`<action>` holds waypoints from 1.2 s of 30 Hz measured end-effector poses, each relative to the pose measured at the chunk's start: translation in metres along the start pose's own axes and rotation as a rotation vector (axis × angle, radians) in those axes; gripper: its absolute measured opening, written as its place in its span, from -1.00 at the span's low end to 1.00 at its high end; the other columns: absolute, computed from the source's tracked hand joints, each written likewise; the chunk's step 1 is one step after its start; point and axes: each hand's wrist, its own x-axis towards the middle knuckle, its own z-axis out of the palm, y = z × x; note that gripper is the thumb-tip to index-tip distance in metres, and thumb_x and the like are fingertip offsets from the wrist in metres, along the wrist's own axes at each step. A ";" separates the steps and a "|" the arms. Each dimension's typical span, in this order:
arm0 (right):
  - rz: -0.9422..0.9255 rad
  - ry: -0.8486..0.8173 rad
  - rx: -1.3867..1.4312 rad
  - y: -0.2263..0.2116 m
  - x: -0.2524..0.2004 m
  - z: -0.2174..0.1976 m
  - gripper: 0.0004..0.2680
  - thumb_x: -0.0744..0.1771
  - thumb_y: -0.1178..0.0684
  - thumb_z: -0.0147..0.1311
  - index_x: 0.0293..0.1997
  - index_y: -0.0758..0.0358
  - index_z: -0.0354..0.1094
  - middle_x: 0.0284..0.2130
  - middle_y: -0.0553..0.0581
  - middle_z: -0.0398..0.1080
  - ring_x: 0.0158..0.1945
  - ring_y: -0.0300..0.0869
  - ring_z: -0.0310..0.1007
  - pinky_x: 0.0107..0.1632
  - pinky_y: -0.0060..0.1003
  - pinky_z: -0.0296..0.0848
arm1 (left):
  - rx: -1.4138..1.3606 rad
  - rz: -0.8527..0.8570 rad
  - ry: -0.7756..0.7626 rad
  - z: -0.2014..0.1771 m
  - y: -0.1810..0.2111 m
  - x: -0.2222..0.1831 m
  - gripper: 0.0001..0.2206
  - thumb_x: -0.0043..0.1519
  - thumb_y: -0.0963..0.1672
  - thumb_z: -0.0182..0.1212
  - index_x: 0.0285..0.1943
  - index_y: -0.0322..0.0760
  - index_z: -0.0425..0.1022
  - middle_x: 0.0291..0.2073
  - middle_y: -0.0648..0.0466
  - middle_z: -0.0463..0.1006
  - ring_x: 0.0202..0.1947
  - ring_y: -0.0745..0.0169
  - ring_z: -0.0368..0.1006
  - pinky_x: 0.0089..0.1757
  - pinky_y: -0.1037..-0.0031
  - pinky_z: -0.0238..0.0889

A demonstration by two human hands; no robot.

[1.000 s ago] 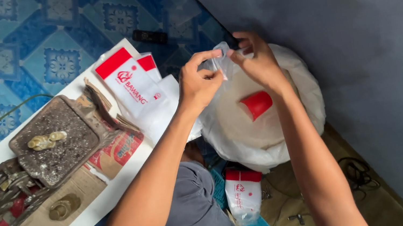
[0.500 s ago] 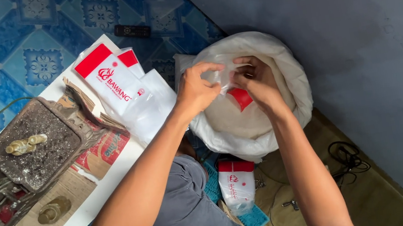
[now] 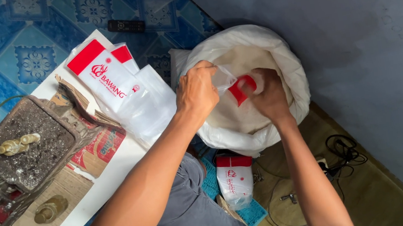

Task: Scooping white powder from a large sack into small plastic bags using a cup, weighing each bag on a scale, and placing them into a storage tub.

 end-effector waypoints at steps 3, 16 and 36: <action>-0.036 -0.087 -0.466 0.012 -0.013 0.023 -0.38 0.13 -0.19 0.30 0.28 0.22 0.20 0.02 0.37 0.30 0.08 0.19 0.39 0.02 0.08 0.52 | 0.025 0.015 -0.022 -0.002 -0.005 0.003 -0.57 0.08 -0.21 0.17 0.18 -0.05 0.49 0.19 0.26 0.41 0.02 -0.16 0.48 0.00 -0.02 0.39; 0.113 -0.155 0.016 0.061 0.003 0.029 -0.61 0.23 0.00 0.22 0.14 0.22 0.30 -0.10 0.39 0.40 0.04 0.21 0.41 0.00 0.05 0.43 | -0.012 -0.010 0.002 0.002 -0.001 0.011 -0.58 0.09 -0.23 0.15 0.17 -0.13 0.50 0.17 0.19 0.44 0.00 -0.22 0.49 -0.05 -0.06 0.40; 0.420 0.077 0.126 -0.089 -0.014 -0.078 -0.61 0.30 -0.27 0.06 0.18 0.09 0.31 -0.14 0.38 0.43 -0.04 0.18 0.47 0.03 0.03 0.43 | -0.021 0.078 -0.039 0.008 0.027 0.015 -0.58 0.04 -0.23 0.20 0.14 -0.34 0.49 0.13 -0.05 0.48 0.02 -0.32 0.46 -0.03 -0.03 0.40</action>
